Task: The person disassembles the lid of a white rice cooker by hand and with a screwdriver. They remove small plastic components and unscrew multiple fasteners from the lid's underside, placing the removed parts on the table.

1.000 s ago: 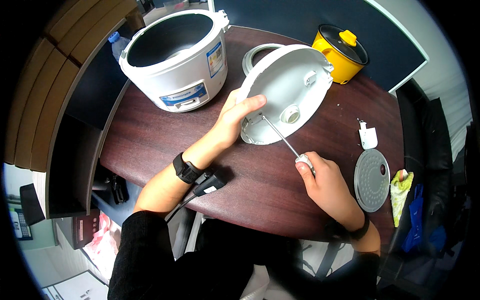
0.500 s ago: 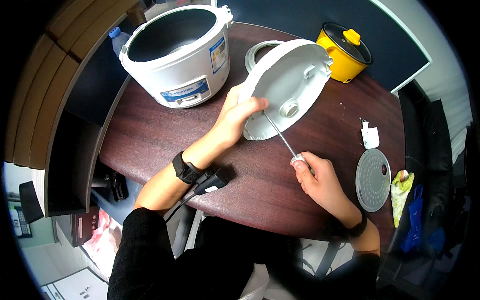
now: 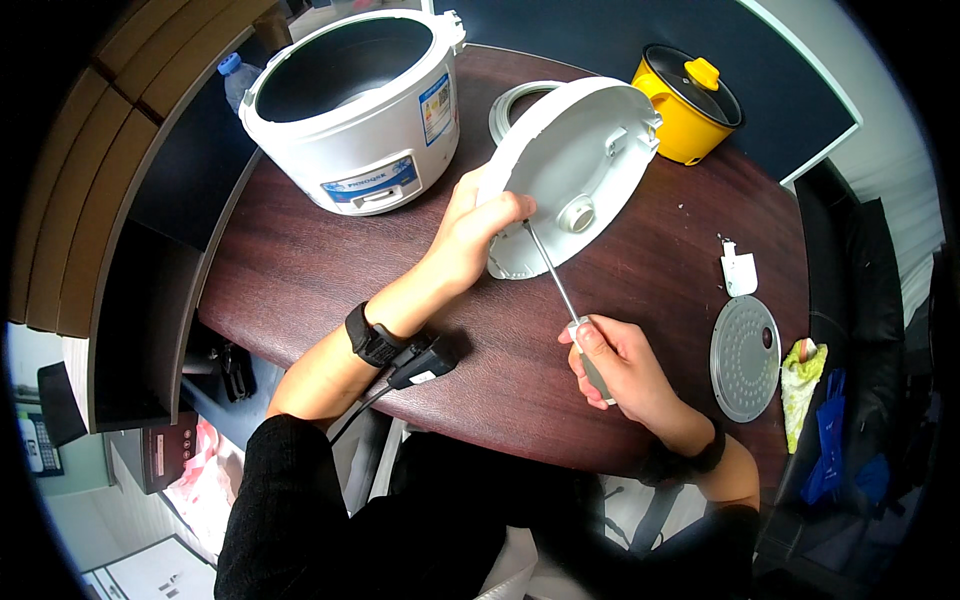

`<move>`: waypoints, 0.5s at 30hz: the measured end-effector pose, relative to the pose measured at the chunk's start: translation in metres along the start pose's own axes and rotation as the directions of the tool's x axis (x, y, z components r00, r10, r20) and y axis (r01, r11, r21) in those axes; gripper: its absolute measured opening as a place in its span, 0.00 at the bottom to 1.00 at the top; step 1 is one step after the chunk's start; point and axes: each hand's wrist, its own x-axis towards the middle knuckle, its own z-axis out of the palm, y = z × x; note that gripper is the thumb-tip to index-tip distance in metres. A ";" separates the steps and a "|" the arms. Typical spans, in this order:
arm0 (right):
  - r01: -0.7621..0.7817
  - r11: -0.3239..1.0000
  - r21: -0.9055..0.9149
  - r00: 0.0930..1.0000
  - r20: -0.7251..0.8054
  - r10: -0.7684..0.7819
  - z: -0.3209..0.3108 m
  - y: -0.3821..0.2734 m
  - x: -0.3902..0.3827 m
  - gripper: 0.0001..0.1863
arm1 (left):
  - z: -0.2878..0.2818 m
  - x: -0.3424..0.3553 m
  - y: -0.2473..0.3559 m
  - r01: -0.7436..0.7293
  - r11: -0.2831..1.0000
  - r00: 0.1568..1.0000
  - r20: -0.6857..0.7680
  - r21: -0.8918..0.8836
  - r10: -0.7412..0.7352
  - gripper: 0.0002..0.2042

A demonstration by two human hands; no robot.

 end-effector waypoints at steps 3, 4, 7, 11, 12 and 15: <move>-0.038 0.995 0.097 0.999 0.027 0.035 0.001 -0.001 -0.001 0.17 | 0.002 0.001 0.000 0.003 1.000 1.000 -0.003 -0.014 -0.003 0.16; -0.048 0.991 0.128 0.998 0.037 0.044 0.002 -0.001 -0.001 0.17 | 0.002 0.001 -0.001 0.005 1.000 1.000 -0.004 -0.018 -0.005 0.16; -0.093 0.978 0.188 0.994 0.071 0.081 0.003 0.002 -0.002 0.18 | 0.003 0.000 0.000 0.004 1.000 1.000 -0.005 -0.013 -0.004 0.16; -0.123 0.963 0.242 0.989 0.114 0.097 0.006 -0.001 -0.004 0.19 | 0.002 0.000 0.002 0.007 1.000 1.000 0.012 -0.003 -0.007 0.16; -0.138 0.955 0.263 0.986 0.130 0.107 0.005 -0.002 -0.005 0.19 | 0.003 -0.001 0.003 0.007 1.000 1.000 0.010 -0.003 -0.007 0.16; -0.186 0.917 0.353 0.976 0.175 0.131 0.004 -0.007 -0.006 0.19 | 0.002 0.001 0.002 0.005 1.000 1.000 0.014 -0.018 -0.004 0.16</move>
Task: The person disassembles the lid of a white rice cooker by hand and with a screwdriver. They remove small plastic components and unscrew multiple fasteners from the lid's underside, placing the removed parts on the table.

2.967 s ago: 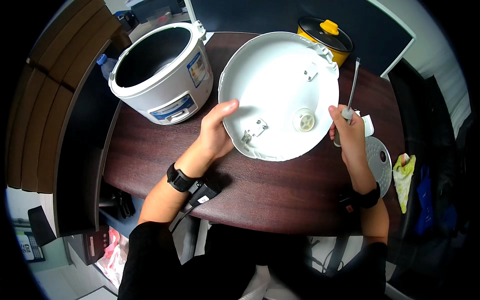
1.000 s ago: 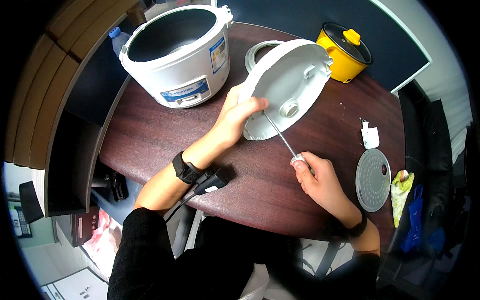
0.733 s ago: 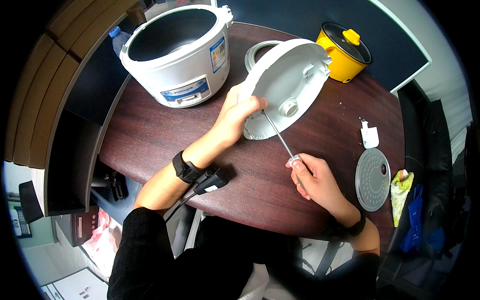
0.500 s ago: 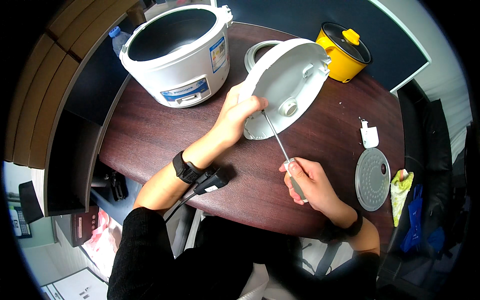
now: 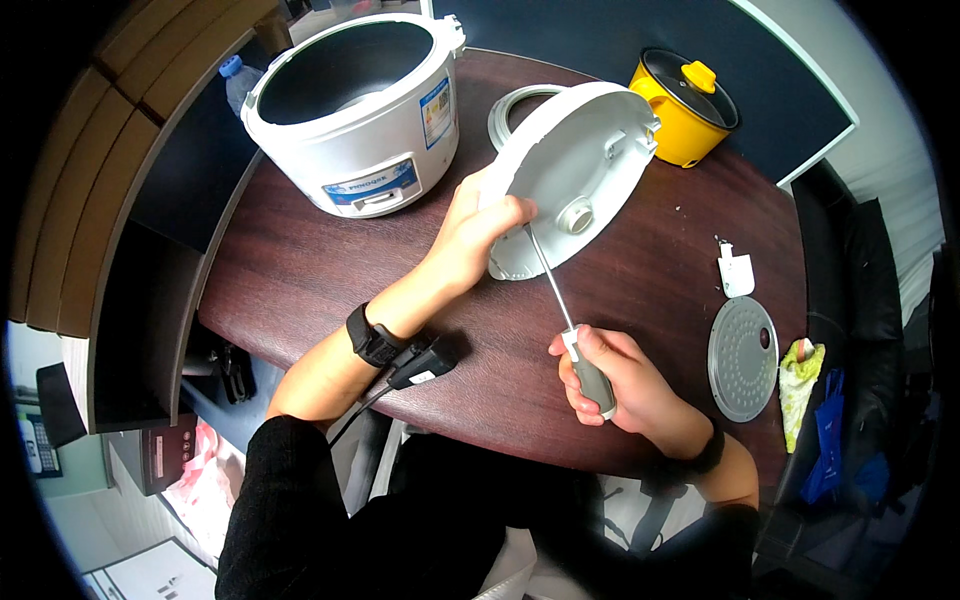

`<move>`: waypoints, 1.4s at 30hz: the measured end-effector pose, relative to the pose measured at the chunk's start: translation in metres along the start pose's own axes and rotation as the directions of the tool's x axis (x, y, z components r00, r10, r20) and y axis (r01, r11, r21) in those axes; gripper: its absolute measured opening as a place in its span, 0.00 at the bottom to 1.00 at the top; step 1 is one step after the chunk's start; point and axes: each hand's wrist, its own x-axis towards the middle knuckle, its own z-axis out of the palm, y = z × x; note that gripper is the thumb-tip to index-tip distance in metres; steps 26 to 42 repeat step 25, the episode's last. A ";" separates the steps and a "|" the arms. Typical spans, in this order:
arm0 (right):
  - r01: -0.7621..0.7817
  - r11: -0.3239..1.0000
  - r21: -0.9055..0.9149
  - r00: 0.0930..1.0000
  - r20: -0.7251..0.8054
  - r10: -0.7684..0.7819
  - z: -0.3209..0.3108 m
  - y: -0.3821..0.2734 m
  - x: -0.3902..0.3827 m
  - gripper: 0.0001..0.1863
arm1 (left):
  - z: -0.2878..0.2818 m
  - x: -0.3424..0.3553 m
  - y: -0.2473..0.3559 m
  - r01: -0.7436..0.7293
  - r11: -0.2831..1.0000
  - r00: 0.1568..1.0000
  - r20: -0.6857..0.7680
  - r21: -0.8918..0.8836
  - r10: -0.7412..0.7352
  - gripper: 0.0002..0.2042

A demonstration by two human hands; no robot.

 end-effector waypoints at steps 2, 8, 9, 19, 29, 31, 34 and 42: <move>-0.009 0.999 0.039 1.000 0.017 0.008 0.000 0.000 0.000 0.19 | 0.000 0.000 -0.001 0.006 1.000 1.000 0.006 0.002 -0.006 0.16; 0.044 0.974 -0.221 0.997 -0.059 -0.059 -0.008 -0.005 0.003 0.18 | -0.002 0.003 0.005 0.014 1.000 1.000 0.015 -0.009 -0.014 0.16; 0.058 0.924 -0.377 0.990 -0.099 -0.102 -0.011 -0.009 0.002 0.17 | -0.002 0.004 0.007 0.006 1.000 1.000 0.022 0.003 -0.006 0.16; 0.062 0.760 -0.646 0.953 -0.189 -0.238 -0.005 -0.008 0.004 0.17 | 0.000 0.001 0.011 0.009 1.000 0.999 0.040 0.019 -0.010 0.19; 0.056 0.755 -0.653 0.959 -0.175 -0.222 -0.003 -0.008 0.001 0.18 | 0.004 -0.002 0.015 -0.018 0.996 0.999 0.046 0.084 0.014 0.23; 0.056 0.755 -0.653 0.959 -0.175 -0.222 -0.003 -0.008 0.001 0.18 | 0.004 -0.002 0.015 -0.018 0.996 0.999 0.046 0.084 0.014 0.23; 0.056 0.755 -0.653 0.959 -0.175 -0.222 -0.003 -0.008 0.001 0.18 | 0.004 -0.002 0.015 -0.018 0.996 0.999 0.046 0.084 0.014 0.23; 0.056 0.755 -0.653 0.959 -0.175 -0.222 -0.003 -0.008 0.001 0.18 | 0.004 -0.002 0.015 -0.018 0.996 0.999 0.046 0.084 0.014 0.23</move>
